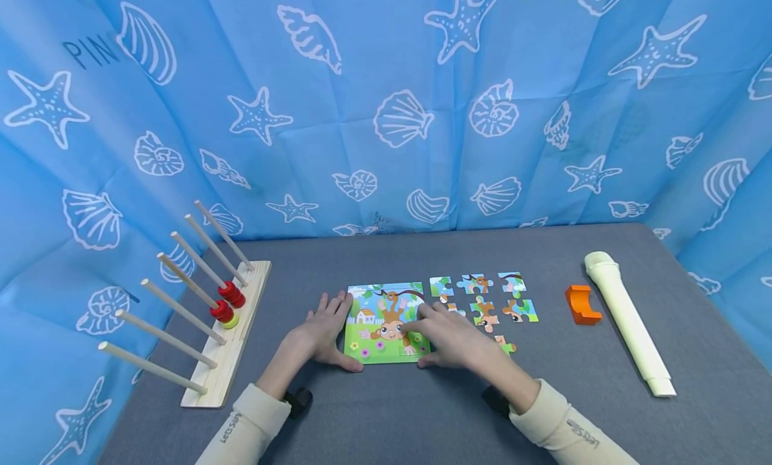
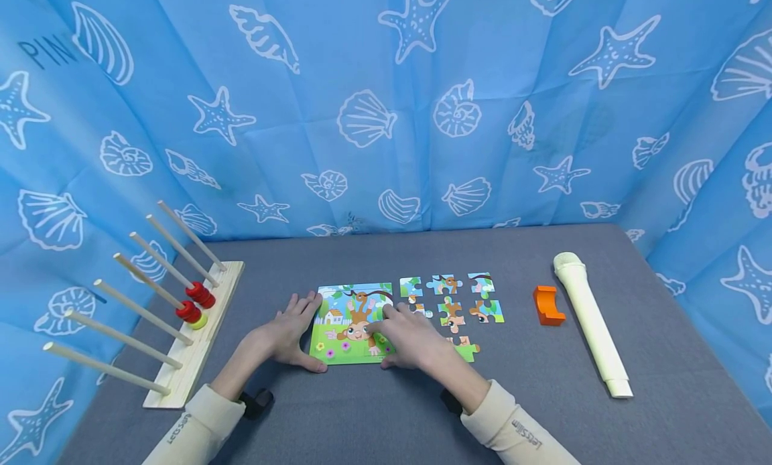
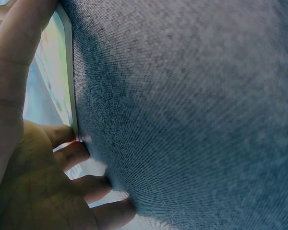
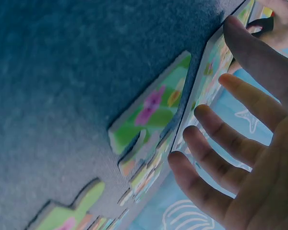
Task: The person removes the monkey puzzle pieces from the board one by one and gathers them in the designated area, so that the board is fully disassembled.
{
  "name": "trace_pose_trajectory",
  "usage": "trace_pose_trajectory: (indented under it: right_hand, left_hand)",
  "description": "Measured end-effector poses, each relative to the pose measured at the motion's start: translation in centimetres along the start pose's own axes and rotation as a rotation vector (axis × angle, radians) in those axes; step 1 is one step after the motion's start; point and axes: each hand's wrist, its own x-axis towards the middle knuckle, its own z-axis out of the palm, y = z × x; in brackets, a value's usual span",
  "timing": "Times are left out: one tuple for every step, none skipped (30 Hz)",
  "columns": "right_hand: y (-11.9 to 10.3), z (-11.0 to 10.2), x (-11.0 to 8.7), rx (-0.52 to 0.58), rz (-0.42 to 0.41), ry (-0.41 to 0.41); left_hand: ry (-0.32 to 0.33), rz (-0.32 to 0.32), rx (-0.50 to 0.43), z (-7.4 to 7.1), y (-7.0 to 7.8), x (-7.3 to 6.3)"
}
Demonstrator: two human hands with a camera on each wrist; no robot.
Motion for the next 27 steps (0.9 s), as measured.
trace_pose_trajectory:
  right_hand:
    - [0.0, 0.0, 0.0, -0.002, 0.000, -0.003]
    - [-0.1, 0.1, 0.1, -0.003, 0.004, -0.006]
    - [-0.1, 0.1, 0.1, -0.003, 0.009, -0.011]
    - [-0.1, 0.2, 0.2, -0.004, 0.016, -0.019]
    - [-0.2, 0.2, 0.2, -0.006, 0.022, -0.024]
    - [-0.3, 0.2, 0.3, -0.008, 0.029, -0.030]
    - [-0.3, 0.2, 0.3, -0.010, 0.037, -0.039]
    - [-0.4, 0.2, 0.4, -0.015, 0.046, -0.050]
    - [-0.5, 0.1, 0.5, -0.018, 0.054, -0.061]
    - [-0.6, 0.1, 0.5, -0.018, 0.059, -0.071]
    - [-0.7, 0.0, 0.6, -0.020, 0.063, -0.079]
    - [-0.8, 0.0, 0.6, -0.023, 0.067, -0.089]
    - [-0.9, 0.0, 0.6, -0.026, 0.069, -0.094]
    - [-1.0, 0.0, 0.6, -0.027, 0.071, -0.098]
    - [-1.0, -0.1, 0.6, -0.027, 0.071, -0.098]
    - [-1.0, 0.0, 0.6, -0.028, 0.071, -0.097]
    - [-1.1, 0.0, 0.6, -0.030, 0.072, -0.095]
    - [-1.1, 0.0, 0.6, -0.029, 0.075, -0.093]
    - [-1.1, 0.1, 0.6, -0.026, 0.078, -0.089]
    - [-1.1, 0.1, 0.6, -0.021, 0.082, -0.090]
    - [-1.1, 0.1, 0.6, -0.021, 0.083, -0.090]
    - [-1.1, 0.1, 0.7, -0.020, 0.084, -0.092]
    - [-1.0, 0.1, 0.7, -0.020, 0.083, -0.096]
    - [-1.0, 0.1, 0.7, -0.021, 0.084, -0.100]
    - [-1.0, 0.2, 0.7, -0.022, 0.083, -0.102]
    - [-1.0, 0.1, 0.7, -0.025, 0.083, -0.105]
    - [-1.0, 0.2, 0.7, -0.026, 0.082, -0.106]
  left_hand:
    - [-0.001, 0.000, 0.000, 0.0, 0.0, 0.0]
    - [0.000, -0.001, 0.001, 0.0, 0.0, 0.0]
    - [0.000, -0.001, 0.001, 0.0, 0.0, 0.0]
    - [0.000, -0.001, 0.002, 0.0, 0.1, 0.0]
    - [-0.002, -0.002, 0.003, 0.0, 0.1, 0.0]
    - [-0.002, -0.004, 0.005, 0.0, 0.1, 0.0]
    - [-0.003, -0.005, 0.006, 0.0, 0.1, 0.0]
    - [-0.005, -0.007, 0.008, -0.1, 0.1, 0.0]
    - [-0.006, -0.009, 0.010, -0.1, 0.1, 0.0]
    - [-0.007, -0.011, 0.010, -0.1, 0.1, 0.0]
    - [-0.008, -0.012, 0.011, -0.1, 0.1, 0.0]
    - [-0.009, -0.013, 0.011, -0.1, 0.1, 0.0]
    - [-0.009, -0.014, 0.011, -0.1, 0.1, 0.0]
    - [-0.010, -0.013, 0.010, -0.1, 0.1, 0.0]
    - [-0.010, -0.013, 0.010, -0.1, 0.1, 0.0]
    - [-0.011, -0.011, 0.010, -0.1, 0.1, 0.0]
    - [-0.011, -0.011, 0.010, -0.1, 0.1, 0.0]
    - [-0.011, -0.010, 0.010, -0.1, 0.1, 0.0]
    - [-0.011, -0.009, 0.009, -0.1, 0.1, 0.0]
    - [-0.011, -0.008, 0.009, -0.1, 0.1, -0.1]
    - [-0.011, -0.007, 0.009, -0.1, 0.1, -0.1]
    - [-0.011, -0.007, 0.007, -0.1, 0.1, -0.1]
    - [-0.011, -0.008, 0.006, -0.1, 0.1, -0.1]
    - [-0.012, -0.007, 0.006, -0.1, 0.1, -0.1]
    - [-0.012, -0.007, 0.007, -0.1, 0.0, -0.1]
    - [-0.013, -0.008, 0.007, -0.1, 0.0, -0.1]
    - [-0.011, -0.008, 0.008, -0.1, 0.0, -0.1]
